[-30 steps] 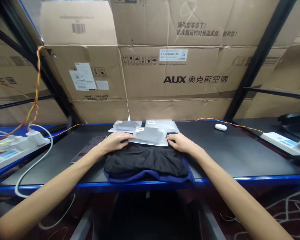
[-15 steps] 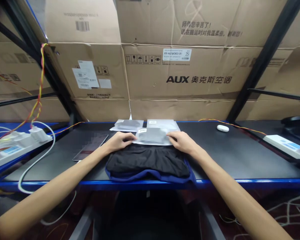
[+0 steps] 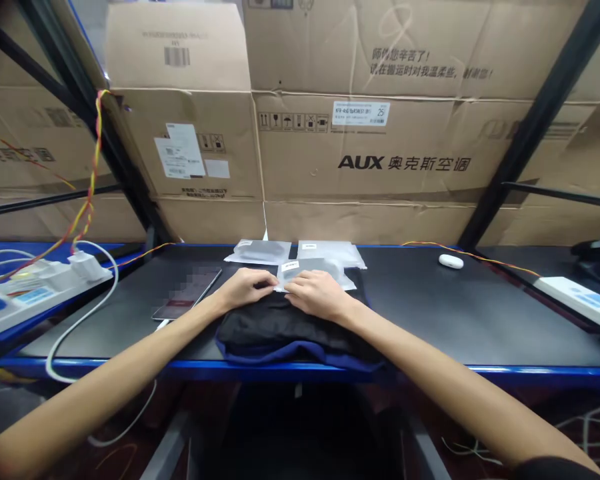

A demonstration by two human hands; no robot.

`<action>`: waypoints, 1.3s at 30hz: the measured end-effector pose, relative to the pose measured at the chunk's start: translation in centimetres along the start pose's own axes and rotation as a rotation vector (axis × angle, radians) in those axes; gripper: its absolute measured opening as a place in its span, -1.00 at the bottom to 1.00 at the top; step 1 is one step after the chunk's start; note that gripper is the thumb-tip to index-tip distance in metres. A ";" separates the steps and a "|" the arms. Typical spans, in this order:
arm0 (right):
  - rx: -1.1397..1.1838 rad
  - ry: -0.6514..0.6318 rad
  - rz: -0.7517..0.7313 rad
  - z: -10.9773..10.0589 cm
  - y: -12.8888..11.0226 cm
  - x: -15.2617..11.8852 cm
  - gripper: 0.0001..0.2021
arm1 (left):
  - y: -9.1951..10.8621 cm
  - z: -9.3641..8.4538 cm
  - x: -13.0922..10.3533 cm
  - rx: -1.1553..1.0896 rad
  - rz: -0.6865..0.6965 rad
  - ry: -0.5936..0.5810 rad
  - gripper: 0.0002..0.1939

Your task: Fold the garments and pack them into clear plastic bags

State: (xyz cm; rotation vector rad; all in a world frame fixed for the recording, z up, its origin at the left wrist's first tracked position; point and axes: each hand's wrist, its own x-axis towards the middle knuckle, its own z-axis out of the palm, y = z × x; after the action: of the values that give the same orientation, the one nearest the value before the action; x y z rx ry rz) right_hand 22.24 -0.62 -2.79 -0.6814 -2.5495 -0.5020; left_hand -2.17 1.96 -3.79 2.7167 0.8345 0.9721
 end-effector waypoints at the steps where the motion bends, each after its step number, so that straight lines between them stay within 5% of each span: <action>1: -0.048 -0.014 -0.009 0.3 -0.3 0.5 -0.78 | 0.1 0.0 0.0 0.000 -0.003 -0.005 -0.91; 15: -0.165 0.030 -0.069 0.0 0.0 -0.9 -0.76 | 0.0 -0.1 0.4 0.069 0.067 -0.007 -0.79; 29: -0.102 -0.035 0.236 -2.9 3.9 -8.1 -0.76 | -1.9 -1.3 0.8 0.249 -0.018 0.058 -0.77; 39: -0.119 -0.003 0.311 -2.6 3.5 -7.9 -0.76 | 0.0 -2.0 0.8 0.401 -0.089 0.127 -0.71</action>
State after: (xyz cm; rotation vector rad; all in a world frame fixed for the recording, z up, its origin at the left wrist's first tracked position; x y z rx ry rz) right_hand 31.08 -1.93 -3.80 -1.0985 -2.3687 -0.5468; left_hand -2.96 2.32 -1.80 2.9296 1.2881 1.0657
